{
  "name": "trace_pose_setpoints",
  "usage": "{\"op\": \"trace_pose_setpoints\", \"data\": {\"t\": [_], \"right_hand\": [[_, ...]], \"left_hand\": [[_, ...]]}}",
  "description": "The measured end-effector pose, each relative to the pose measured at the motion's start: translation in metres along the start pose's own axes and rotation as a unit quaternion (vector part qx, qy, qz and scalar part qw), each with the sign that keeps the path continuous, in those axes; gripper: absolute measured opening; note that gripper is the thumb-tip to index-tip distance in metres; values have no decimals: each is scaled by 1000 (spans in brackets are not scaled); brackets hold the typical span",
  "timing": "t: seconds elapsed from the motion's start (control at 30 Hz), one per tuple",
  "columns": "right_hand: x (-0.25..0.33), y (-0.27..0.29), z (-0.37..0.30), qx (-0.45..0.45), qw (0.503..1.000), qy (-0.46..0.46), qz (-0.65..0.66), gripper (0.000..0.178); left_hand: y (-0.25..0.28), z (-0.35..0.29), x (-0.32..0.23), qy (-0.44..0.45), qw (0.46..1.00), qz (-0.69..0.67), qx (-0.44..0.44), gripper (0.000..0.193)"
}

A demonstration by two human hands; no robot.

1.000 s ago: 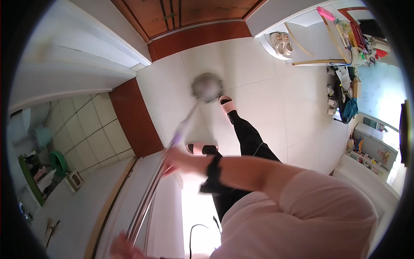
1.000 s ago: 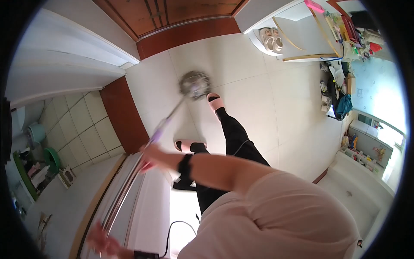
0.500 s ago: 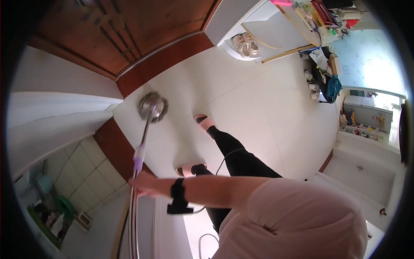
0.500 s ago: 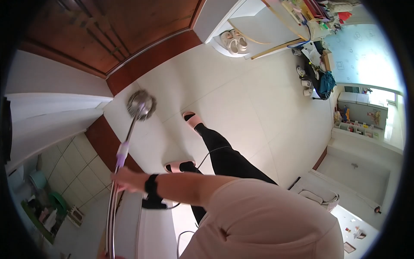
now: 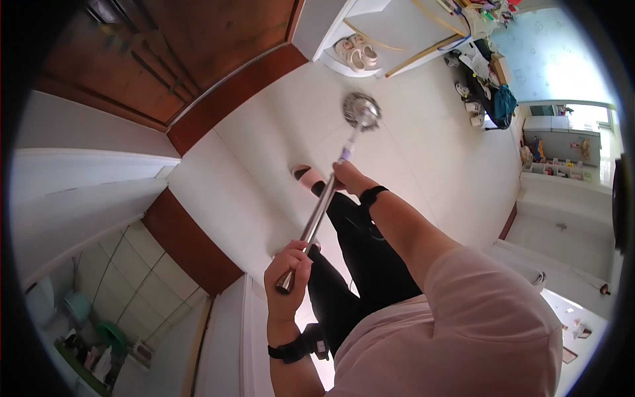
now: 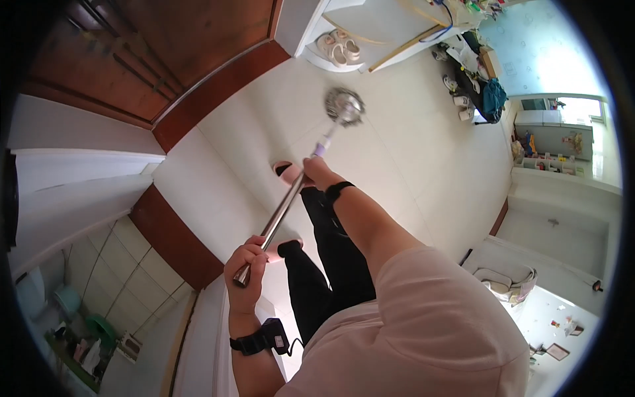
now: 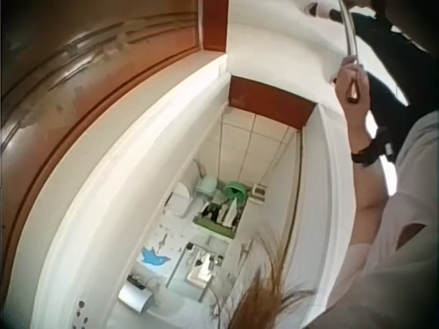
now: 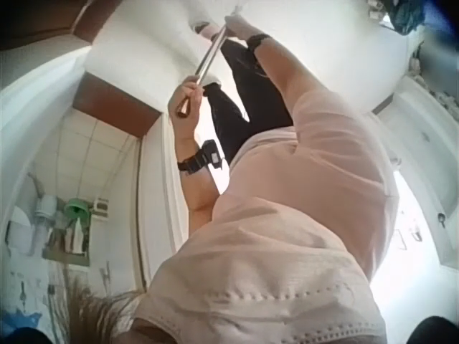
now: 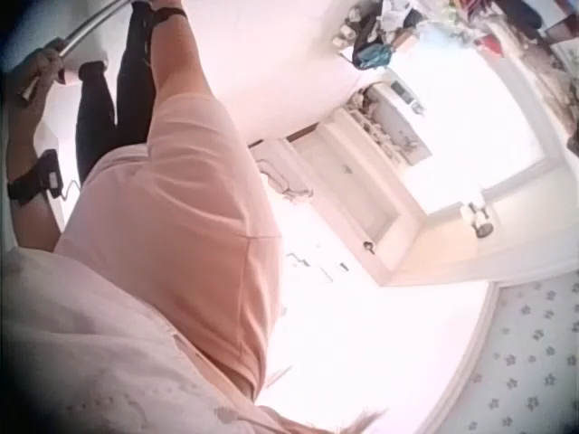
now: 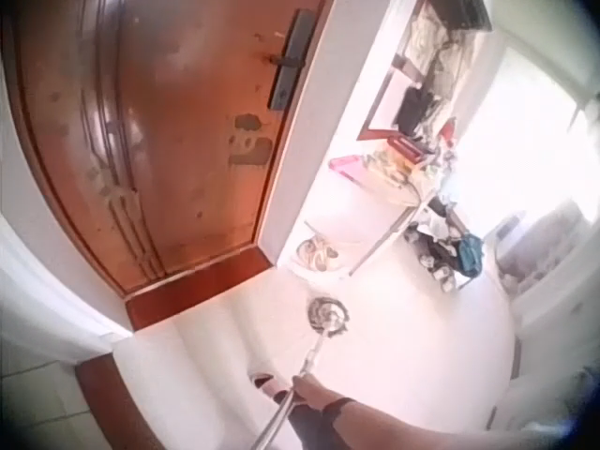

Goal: The person is mopping the bathroom and hallway floors using a spray mop.

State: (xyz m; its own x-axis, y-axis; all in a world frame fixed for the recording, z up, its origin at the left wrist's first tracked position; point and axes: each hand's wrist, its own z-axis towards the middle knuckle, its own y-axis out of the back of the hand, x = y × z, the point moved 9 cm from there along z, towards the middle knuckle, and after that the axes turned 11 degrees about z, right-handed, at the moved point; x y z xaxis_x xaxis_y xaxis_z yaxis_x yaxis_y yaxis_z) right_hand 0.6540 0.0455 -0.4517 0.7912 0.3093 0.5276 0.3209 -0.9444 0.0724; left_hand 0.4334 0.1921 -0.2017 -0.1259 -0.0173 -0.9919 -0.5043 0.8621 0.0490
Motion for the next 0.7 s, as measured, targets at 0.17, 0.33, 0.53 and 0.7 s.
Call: {"op": "trace_pose_setpoints", "data": {"t": [0.17, 0.33, 0.53, 0.7], "right_hand": [[-144, -41, -67, 62, 985, -119, 113, 25], [-190, -233, -308, 365, 878, -296, 91, 25], [-243, -344, -367, 406, 868, -275, 74, 37], [-218, -283, -338, 319, 923, -214, 18, 49]], "left_hand": [[93, -101, -21, 51, 992, 79, -86, 18], [234, -273, -171, -87, 927, 217, -294, 24], [187, -279, -225, -106, 852, 240, -454, 34], [173, -292, -210, -159, 850, 151, -479, 34]]}}
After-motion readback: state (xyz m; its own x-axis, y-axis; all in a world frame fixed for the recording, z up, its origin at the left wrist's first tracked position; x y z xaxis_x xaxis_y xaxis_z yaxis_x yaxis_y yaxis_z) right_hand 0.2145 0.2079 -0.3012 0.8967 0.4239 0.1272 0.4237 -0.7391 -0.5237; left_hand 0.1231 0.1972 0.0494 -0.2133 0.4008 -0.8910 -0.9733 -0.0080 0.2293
